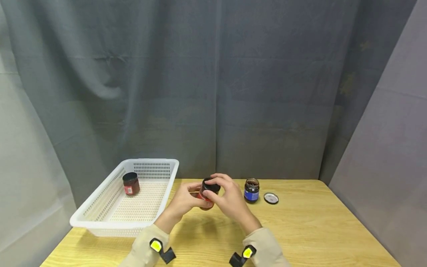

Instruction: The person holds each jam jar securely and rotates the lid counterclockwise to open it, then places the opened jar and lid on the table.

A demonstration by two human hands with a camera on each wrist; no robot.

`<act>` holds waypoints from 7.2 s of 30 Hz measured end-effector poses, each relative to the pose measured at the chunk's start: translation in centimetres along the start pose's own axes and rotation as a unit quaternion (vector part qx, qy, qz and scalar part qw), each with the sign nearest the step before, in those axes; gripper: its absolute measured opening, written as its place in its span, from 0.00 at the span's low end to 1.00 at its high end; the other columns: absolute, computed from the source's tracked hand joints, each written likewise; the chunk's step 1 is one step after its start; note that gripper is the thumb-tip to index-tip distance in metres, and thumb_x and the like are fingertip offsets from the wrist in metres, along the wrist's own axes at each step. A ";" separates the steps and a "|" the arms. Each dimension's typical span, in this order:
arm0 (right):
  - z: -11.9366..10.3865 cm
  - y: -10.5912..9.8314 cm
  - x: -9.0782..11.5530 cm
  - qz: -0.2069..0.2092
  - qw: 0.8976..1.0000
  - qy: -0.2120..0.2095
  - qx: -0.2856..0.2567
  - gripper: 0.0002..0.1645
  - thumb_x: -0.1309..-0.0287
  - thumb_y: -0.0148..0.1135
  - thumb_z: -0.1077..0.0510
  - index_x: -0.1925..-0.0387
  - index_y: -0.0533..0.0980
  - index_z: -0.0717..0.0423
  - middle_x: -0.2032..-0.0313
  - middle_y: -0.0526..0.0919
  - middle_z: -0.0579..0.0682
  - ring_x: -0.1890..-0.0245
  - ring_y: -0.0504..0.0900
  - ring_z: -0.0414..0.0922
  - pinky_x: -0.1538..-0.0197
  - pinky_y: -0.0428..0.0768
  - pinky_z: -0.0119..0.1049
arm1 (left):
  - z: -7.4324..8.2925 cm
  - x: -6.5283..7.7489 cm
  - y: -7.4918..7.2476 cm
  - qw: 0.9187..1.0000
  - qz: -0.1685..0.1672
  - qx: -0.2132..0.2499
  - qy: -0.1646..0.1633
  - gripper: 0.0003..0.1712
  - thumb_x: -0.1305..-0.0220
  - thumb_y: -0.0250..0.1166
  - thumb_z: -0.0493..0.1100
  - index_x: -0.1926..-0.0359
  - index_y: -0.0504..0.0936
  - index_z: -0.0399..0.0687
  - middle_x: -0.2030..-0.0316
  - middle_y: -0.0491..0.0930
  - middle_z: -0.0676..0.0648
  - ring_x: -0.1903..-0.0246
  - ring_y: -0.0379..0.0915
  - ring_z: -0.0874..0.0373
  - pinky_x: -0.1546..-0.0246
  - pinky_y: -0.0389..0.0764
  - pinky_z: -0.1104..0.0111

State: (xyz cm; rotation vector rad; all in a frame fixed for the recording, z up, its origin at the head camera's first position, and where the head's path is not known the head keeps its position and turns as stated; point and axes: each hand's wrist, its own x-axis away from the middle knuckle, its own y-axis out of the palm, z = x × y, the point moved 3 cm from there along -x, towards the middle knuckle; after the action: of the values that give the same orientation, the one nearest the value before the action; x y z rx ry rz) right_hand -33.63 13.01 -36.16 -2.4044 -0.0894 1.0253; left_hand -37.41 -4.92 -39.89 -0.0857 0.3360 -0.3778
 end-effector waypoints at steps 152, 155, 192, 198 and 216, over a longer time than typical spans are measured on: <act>9.6 0.6 4.1 -0.247 0.949 0.110 0.161 0.23 0.60 0.86 0.58 0.86 0.74 0.47 0.85 0.71 0.35 0.77 0.70 0.38 0.68 0.71 0.36 | -8.1 0.8 0.5 0.991 0.059 -0.085 -0.085 0.34 0.64 0.85 0.28 0.56 0.77 0.49 0.60 0.82 0.48 0.59 0.77 0.52 0.60 0.78 0.58; 9.8 0.7 4.2 -0.243 0.949 0.111 0.165 0.23 0.61 0.86 0.60 0.86 0.74 0.48 0.84 0.71 0.36 0.77 0.70 0.38 0.69 0.71 0.36 | -8.0 0.9 0.5 0.990 0.059 -0.089 -0.088 0.34 0.65 0.85 0.29 0.57 0.77 0.49 0.61 0.82 0.47 0.59 0.77 0.51 0.60 0.78 0.57; 10.1 0.8 4.1 -0.264 0.936 0.171 0.161 0.23 0.64 0.87 0.63 0.75 0.76 0.53 0.73 0.75 0.45 0.70 0.71 0.45 0.64 0.71 0.43 | -7.7 1.0 0.5 0.990 0.042 -0.087 -0.099 0.34 0.63 0.85 0.30 0.54 0.78 0.50 0.59 0.79 0.46 0.58 0.75 0.50 0.57 0.76 0.55; 9.9 0.7 4.2 -0.265 0.934 0.177 0.161 0.23 0.63 0.87 0.63 0.75 0.75 0.53 0.73 0.74 0.45 0.70 0.71 0.45 0.64 0.71 0.44 | -7.6 1.1 0.5 0.991 0.039 -0.083 -0.099 0.35 0.63 0.85 0.28 0.53 0.78 0.50 0.59 0.79 0.45 0.58 0.75 0.49 0.58 0.76 0.55; 9.5 0.6 3.6 -0.248 0.940 0.165 0.166 0.23 0.61 0.87 0.59 0.72 0.76 0.53 0.72 0.77 0.46 0.71 0.70 0.45 0.64 0.70 0.43 | -7.3 1.1 0.4 0.991 0.031 -0.089 -0.092 0.39 0.62 0.84 0.28 0.47 0.78 0.49 0.58 0.80 0.46 0.57 0.76 0.50 0.53 0.77 0.52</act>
State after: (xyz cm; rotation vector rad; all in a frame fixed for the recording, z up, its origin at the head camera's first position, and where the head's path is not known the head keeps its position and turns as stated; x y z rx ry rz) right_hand -37.71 17.59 -44.32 -2.0519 -0.3536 0.3654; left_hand -38.81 -5.07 -47.15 -0.2834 0.1893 -0.2756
